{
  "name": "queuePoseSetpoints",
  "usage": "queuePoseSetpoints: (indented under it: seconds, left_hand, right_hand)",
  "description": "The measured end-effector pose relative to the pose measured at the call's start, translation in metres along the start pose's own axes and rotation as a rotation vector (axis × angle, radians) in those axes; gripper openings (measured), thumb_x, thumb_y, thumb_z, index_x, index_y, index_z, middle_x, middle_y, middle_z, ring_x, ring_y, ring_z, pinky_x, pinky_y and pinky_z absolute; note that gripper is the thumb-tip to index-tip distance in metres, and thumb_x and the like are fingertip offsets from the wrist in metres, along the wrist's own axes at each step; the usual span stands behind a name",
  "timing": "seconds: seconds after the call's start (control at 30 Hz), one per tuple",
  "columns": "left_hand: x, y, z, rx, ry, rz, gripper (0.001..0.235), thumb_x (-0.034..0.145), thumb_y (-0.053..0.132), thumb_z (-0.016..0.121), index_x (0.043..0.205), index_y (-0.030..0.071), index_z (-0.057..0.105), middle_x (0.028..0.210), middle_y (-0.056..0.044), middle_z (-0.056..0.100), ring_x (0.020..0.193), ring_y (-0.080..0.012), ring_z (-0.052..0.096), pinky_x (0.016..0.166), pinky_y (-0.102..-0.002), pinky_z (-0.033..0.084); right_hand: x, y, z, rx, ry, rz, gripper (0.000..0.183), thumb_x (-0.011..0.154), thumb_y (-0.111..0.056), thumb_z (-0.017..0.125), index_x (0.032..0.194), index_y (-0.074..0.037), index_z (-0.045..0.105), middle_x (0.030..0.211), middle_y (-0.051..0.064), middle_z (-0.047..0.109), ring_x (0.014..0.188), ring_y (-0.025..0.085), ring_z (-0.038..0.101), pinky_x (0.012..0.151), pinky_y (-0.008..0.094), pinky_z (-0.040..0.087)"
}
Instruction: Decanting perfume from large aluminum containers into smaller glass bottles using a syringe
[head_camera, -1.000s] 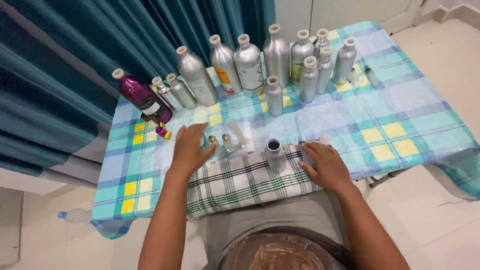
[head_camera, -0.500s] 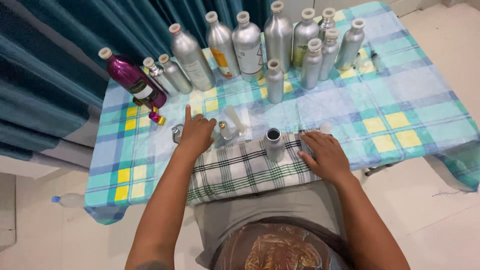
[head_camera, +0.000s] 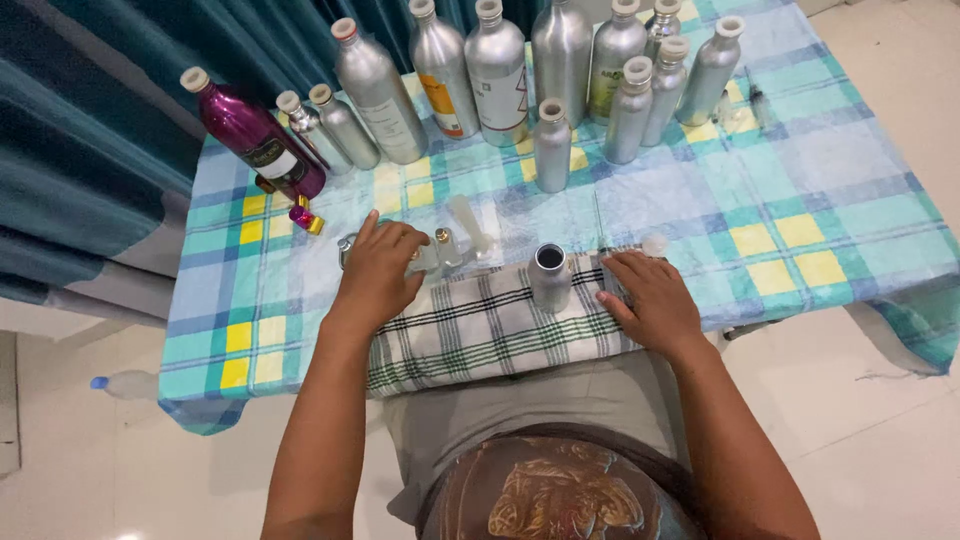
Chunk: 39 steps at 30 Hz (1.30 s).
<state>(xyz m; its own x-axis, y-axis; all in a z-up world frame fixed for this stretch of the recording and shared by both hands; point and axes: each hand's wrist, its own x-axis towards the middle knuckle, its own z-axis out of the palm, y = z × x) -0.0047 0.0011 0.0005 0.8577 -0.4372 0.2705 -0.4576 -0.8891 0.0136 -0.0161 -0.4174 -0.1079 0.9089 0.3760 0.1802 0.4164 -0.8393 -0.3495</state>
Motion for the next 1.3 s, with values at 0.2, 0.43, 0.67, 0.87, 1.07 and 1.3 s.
queuePoseSetpoints:
  seconds: [0.2,0.43,0.67,0.87,1.07,1.3]
  left_hand:
    - [-0.023,0.031,-0.014,-0.424,0.028,-0.105,0.062,0.07,0.013,0.086,0.129,0.017,0.064,0.12,-0.008,0.068,0.118,-0.035,0.066,0.109,-0.054,0.045]
    - [-0.039,0.051,0.042,-0.751,-0.033,-0.349,0.068,0.063,0.011,0.082,0.128,0.013,0.063,0.119,-0.016,0.068,0.118,-0.0404,0.066,0.103,-0.053,0.05]
    - [-0.055,0.07,0.079,-1.06,0.073,-0.59,0.065,0.068,0.012,0.079,0.13,0.01,0.061,0.12,-0.019,0.069,0.122,-0.0374,0.064,0.105,-0.052,0.047]
    - [-0.057,0.073,0.08,-1.024,0.141,-0.589,0.063,0.07,0.016,0.083,0.131,0.011,0.066,0.119,-0.019,0.073,0.12,-0.0398,0.067,0.102,-0.052,0.051]
    - [-0.063,0.074,0.076,-1.102,0.259,-0.538,0.058,0.072,0.015,0.084,0.128,0.009,0.071,0.112,-0.019,0.077,0.113,-0.0416,0.07,0.1,-0.053,0.052]
    - [-0.064,0.075,0.072,-1.073,0.245,-0.415,0.061,0.069,0.015,0.088,0.128,0.009,0.071,0.112,-0.02,0.077,0.112,-0.0434,0.07,0.099,-0.056,0.052]
  right_hand:
    - [-0.002,-0.005,-0.006,0.027,0.01,0.013,0.055,0.103,-0.049,0.054,0.149,-0.019,0.056,0.149,0.007,0.058,0.146,0.029,0.049,0.121,0.05,0.03]
    - [0.0,-0.002,-0.003,-0.005,0.004,0.008,0.054,0.103,-0.047,0.056,0.149,-0.018,0.056,0.147,0.008,0.059,0.145,0.03,0.05,0.12,0.051,0.033]
    - [-0.001,-0.004,-0.003,-0.004,-0.023,0.03,0.06,0.103,-0.052,0.053,0.15,-0.015,0.055,0.149,0.012,0.059,0.145,0.032,0.05,0.122,0.053,0.031]
    - [-0.002,0.014,0.021,-0.005,0.148,-0.021,0.066,0.106,-0.042,0.049,0.16,-0.005,0.038,0.143,0.024,0.059,0.138,0.039,0.053,0.12,0.052,0.034]
    - [-0.017,0.007,0.034,-0.004,0.727,-0.26,0.064,0.103,-0.026,0.056,0.159,-0.001,0.036,0.155,0.024,0.045,0.138,0.045,0.048,0.107,0.054,0.042]
    - [-0.003,-0.095,-0.004,-0.028,0.758,-0.522,0.039,0.088,-0.021,0.077,0.122,-0.003,0.07,0.124,0.018,0.07,0.107,0.04,0.07,0.088,0.05,0.057]
